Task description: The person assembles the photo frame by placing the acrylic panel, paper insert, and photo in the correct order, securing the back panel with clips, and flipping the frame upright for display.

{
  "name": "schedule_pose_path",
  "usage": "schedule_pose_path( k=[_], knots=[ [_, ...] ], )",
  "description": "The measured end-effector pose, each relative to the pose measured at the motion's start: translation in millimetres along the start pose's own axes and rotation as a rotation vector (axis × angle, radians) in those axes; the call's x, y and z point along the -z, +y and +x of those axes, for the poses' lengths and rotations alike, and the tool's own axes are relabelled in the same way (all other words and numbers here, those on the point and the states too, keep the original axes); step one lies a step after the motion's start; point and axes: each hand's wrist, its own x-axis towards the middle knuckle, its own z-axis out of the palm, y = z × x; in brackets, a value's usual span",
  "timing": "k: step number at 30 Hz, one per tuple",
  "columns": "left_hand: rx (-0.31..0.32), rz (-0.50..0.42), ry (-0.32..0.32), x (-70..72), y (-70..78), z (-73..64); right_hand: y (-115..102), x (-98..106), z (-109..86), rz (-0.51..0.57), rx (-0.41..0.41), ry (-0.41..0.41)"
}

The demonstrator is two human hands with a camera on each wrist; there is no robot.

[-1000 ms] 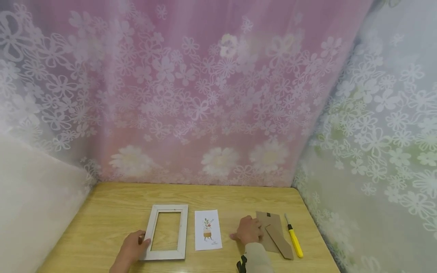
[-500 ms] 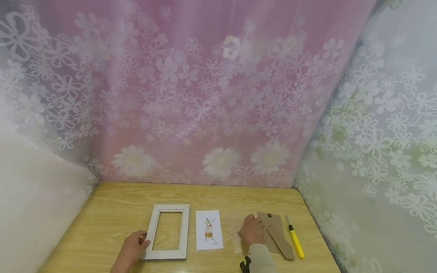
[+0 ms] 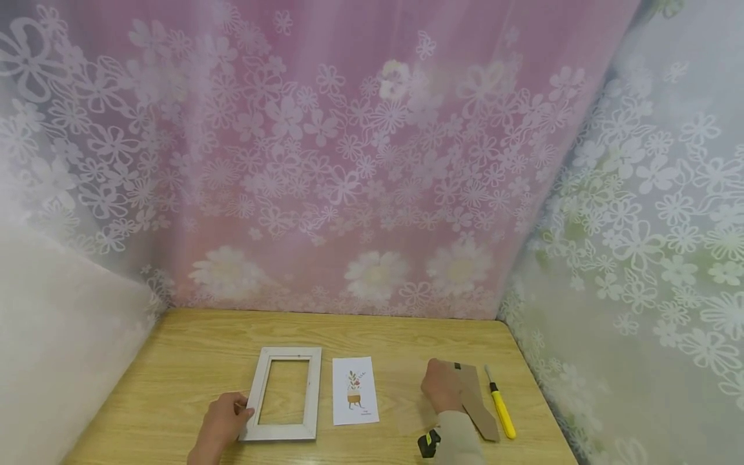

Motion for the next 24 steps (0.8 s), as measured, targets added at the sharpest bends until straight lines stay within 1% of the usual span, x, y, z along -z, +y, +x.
schedule_pose_path(
  k=[3, 7, 12, 17, 20, 24],
  knots=[
    [-0.005, 0.019, 0.007, 1.2, -0.7, -0.1, -2.6, 6.6, -2.1, 0.017, 0.028, 0.000],
    [-0.007, 0.024, 0.010, 0.9, -1.0, -0.3, -5.7, 15.3, -3.2, 0.038, 0.052, 0.036],
    [0.004, 0.023, 0.009, 0.7, 0.5, -0.6, -8.3, 24.2, -3.5, 0.057, 0.040, 0.042],
    [-0.009, 0.022, 0.013, 1.7, 0.0, -1.1, -13.3, 33.2, -6.6, 0.099, 0.038, 0.038],
    [-0.016, 0.026, 0.018, 1.4, -0.8, -0.5, -17.0, 37.3, -8.1, 0.118, 0.056, 0.045],
    [-0.002, 0.024, 0.019, -0.4, -0.6, 1.6, -23.0, 41.7, -9.4, 0.139, 0.092, 0.057]
  ],
)
